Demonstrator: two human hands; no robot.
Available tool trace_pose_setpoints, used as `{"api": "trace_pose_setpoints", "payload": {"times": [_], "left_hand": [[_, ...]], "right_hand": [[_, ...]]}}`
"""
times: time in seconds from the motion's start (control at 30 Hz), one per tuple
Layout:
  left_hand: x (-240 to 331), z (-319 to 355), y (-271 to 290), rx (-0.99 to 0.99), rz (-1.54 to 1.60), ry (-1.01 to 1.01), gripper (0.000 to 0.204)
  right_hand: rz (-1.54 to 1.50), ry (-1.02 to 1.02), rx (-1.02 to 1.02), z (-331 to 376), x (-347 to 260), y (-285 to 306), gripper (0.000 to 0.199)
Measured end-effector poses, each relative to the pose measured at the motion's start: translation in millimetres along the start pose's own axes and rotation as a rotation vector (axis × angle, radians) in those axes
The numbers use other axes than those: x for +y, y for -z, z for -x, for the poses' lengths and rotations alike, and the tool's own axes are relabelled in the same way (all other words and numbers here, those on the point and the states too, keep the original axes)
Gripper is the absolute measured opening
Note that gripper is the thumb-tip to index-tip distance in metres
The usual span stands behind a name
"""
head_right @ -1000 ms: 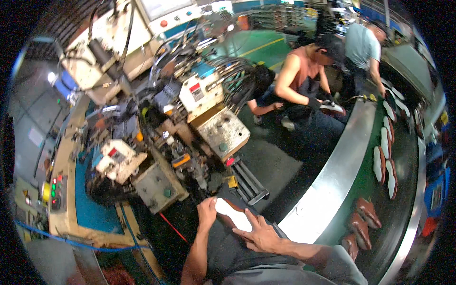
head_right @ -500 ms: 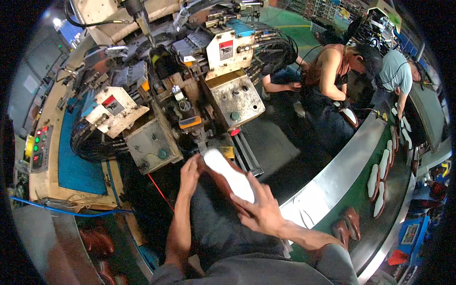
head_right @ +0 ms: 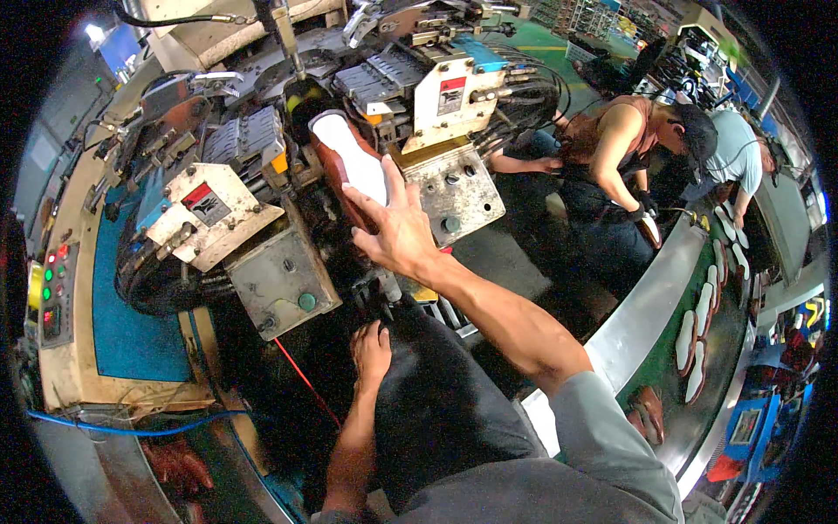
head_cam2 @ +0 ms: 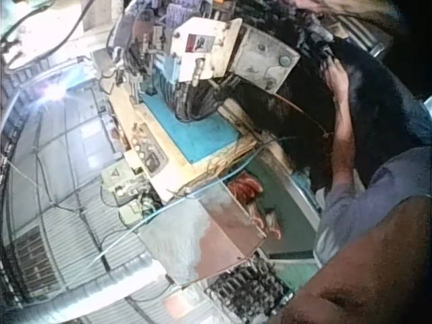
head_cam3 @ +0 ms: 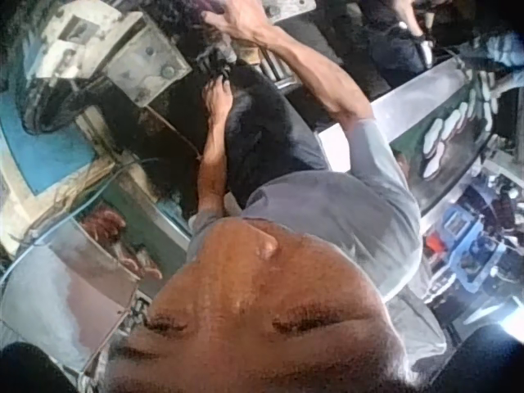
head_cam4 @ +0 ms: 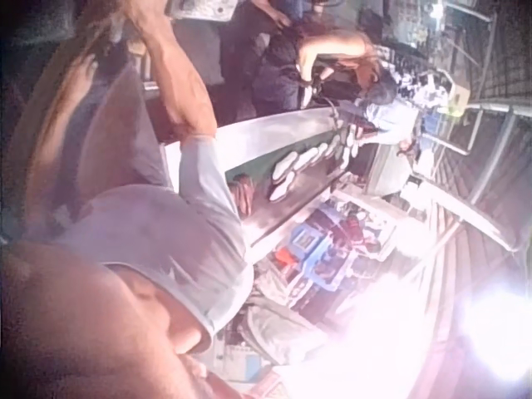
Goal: Operating a shoe lasting machine to shape and attach shoe uppers to insoles.
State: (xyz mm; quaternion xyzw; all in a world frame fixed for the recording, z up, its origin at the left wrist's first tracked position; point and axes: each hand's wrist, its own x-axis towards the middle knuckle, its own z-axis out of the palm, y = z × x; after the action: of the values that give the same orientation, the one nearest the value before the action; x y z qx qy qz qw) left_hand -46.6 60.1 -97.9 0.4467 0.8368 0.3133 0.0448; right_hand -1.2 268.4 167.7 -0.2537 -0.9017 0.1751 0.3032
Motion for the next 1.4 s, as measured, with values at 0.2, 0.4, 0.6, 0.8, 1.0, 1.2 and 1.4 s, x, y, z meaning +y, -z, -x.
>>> {"api": "trace_pose_setpoints", "payload": {"times": [0.2,0.4,0.6,0.8,1.0,1.2,1.4], "left_hand": [[-15,1,10,-0.051,-0.07,0.061,0.028],[-1,-1,17,-0.121,-0.082,0.107,0.029],[-5,11,21,-0.125,-0.122,0.108,0.028],[-4,8,23,-0.046,-0.16,0.079,0.022],[-22,17,31,-0.015,-0.17,0.092,0.023],[-18,7,34,-0.073,-0.14,0.189,0.022],[-10,0,26,-0.067,-0.114,0.17,0.022]], "right_hand": [[-0.038,0.026,-0.013,4,-3,-8,0.074],[0.056,-0.004,-0.075,7,-16,-10,0.077],[-0.153,0.106,0.065,53,-7,-26,0.092],[-0.556,-0.272,-0.1,102,87,-112,0.088],[-0.789,-0.514,-0.406,75,79,-150,0.082],[-0.823,-0.412,-0.15,96,99,-161,0.087],[-0.82,-0.536,-0.063,101,85,-163,0.078]]}}
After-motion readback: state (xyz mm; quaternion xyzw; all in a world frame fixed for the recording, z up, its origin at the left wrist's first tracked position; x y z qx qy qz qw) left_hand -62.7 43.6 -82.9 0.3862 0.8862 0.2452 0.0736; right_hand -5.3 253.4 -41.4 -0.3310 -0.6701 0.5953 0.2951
